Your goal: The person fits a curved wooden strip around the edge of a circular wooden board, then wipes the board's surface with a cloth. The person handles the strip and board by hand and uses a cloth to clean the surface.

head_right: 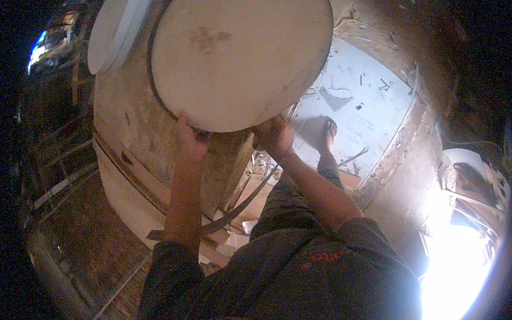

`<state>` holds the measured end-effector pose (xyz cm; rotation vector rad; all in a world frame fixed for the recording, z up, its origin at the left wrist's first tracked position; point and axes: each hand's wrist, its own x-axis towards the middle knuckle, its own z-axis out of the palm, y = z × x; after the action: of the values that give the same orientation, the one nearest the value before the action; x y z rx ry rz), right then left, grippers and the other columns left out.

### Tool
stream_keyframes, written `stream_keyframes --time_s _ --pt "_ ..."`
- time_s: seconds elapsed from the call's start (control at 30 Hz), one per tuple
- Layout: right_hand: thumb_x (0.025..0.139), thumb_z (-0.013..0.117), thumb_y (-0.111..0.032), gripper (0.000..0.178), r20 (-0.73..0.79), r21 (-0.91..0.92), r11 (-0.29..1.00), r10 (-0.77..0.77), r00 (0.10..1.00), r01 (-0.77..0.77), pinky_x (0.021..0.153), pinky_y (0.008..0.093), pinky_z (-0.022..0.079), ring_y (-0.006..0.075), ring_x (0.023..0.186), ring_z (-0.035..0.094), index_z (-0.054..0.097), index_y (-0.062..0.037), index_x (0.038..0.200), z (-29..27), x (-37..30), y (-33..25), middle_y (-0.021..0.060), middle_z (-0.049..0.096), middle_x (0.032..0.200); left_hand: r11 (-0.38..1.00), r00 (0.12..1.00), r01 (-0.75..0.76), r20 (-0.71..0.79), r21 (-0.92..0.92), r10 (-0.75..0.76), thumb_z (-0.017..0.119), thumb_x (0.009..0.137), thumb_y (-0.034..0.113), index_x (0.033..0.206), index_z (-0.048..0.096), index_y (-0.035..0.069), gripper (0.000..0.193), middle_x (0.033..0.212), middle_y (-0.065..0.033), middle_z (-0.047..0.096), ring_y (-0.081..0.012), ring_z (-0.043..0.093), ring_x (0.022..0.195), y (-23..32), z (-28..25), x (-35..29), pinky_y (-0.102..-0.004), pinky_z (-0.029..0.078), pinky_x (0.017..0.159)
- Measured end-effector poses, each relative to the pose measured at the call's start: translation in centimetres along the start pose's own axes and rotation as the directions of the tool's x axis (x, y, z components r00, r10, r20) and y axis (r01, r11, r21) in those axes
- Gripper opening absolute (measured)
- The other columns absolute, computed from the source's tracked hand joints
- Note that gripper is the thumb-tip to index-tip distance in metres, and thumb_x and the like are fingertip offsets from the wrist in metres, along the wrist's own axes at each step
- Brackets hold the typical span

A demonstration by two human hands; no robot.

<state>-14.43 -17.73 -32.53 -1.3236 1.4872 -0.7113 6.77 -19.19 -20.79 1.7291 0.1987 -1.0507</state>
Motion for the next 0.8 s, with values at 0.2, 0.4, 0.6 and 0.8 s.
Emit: stream_keyframes --time_s 0.2,0.4,0.6,0.8 --pt "0.077 0.087 -0.032 0.039 -0.164 -0.183 0.972 -0.180 0.970 0.149 0.075 0.0443 0.060 0.0382 0.083 0.075 0.073 -0.0101 0.106 1.0 3.1 4.2 0.0160 0.075 0.090 0.998 0.998 0.050 0.039 -0.048 -0.048 0.051 0.104 0.064 0.153 0.045 0.013 0.071 0.147 -0.0113 0.052 -0.0310 0.052 0.130 -0.6 0.6 1.6 -0.0475 0.051 0.097" --pt "0.092 0.073 -0.041 0.044 0.065 -0.044 0.994 0.107 0.992 -0.105 0.079 0.0389 0.058 0.0241 0.089 0.072 0.071 -0.0073 0.120 -9.3 1.8 2.4 0.0122 0.075 0.099 0.997 0.999 0.038 -0.003 -0.072 -0.039 0.050 0.105 0.063 0.156 0.040 0.011 0.073 0.152 -0.0122 0.048 -0.0309 0.050 0.134 -0.7 -0.7 1.4 -0.0498 0.049 0.104" --pt "0.098 0.058 -0.066 0.088 0.132 0.763 0.637 0.012 0.991 -0.109 0.069 0.0287 0.049 0.0136 0.078 0.057 0.037 -0.0069 0.160 -17.4 5.7 -3.2 0.0175 0.065 0.124 0.995 0.994 -0.005 0.112 -0.104 0.016 0.044 0.109 0.056 0.162 0.030 0.011 0.071 0.161 -0.0128 0.039 -0.0325 0.042 0.145 0.1 -1.2 0.7 -0.0523 0.043 0.114" --pt "0.096 0.071 -0.052 0.081 0.093 0.557 0.814 0.137 0.986 -0.166 0.093 0.0325 0.049 0.0210 0.110 0.061 0.042 -0.0081 0.158 -17.5 8.0 -6.8 0.0145 0.067 0.119 1.000 0.991 0.028 0.131 -0.001 -0.028 0.043 0.110 0.052 0.164 0.025 0.011 0.070 0.166 -0.0140 0.028 -0.0327 0.033 0.149 1.4 -0.5 -0.1 -0.0533 0.039 0.116"
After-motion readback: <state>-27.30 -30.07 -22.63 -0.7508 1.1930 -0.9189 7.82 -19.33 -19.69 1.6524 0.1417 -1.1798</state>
